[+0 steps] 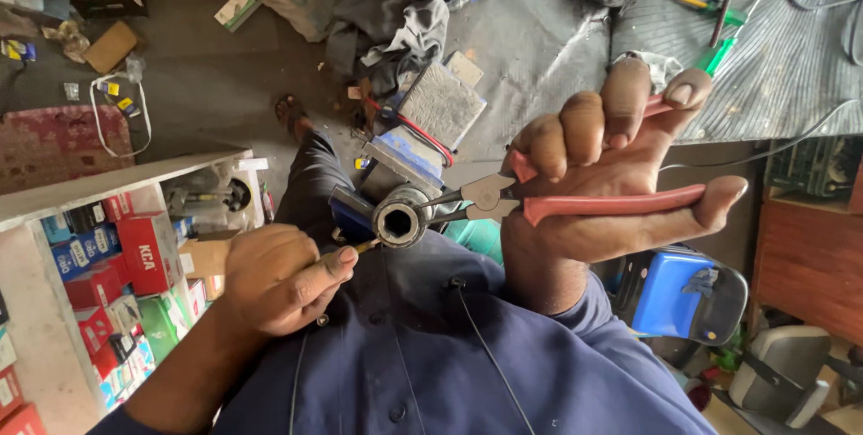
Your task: The person secures a cylindrical motor in a bench vise and uses pliers and a screwdriver to adjust or remove a small internal component. They then wipe the motor with a rag. The task involves precise tool manipulation and repeated adjustments.
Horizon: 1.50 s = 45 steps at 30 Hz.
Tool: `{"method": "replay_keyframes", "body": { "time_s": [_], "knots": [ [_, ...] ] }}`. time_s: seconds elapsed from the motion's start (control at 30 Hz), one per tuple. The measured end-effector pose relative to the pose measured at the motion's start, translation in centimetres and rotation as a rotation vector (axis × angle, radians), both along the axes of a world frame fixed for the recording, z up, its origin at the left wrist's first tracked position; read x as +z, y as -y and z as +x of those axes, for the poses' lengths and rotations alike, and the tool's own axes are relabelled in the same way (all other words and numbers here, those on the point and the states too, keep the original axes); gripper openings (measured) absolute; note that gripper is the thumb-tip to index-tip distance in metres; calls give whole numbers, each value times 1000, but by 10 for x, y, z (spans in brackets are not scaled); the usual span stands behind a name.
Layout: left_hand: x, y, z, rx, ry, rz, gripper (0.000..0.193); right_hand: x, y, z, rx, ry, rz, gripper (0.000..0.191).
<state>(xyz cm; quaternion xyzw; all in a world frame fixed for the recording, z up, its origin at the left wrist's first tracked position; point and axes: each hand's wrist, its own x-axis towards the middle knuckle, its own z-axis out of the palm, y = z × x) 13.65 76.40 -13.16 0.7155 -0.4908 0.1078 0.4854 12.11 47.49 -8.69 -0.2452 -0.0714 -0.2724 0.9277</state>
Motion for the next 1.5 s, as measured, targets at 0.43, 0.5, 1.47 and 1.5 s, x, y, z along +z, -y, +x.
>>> {"method": "replay_keyframes", "body": {
  "time_s": [0.43,0.5,1.47,1.5],
  "knots": [
    [46,-13,-13,109,-165,184,42,3,-4,5,-5,10,-16,64],
    [31,-9,-15,89,-128,120,43,5,-4,5,-19,8,23,66],
    [41,-12,-6,30,-241,108,43,13,-10,11,25,-44,83,73],
    [41,-12,-4,27,-253,105,42,13,-11,11,21,-45,90,76]
  ]
}}
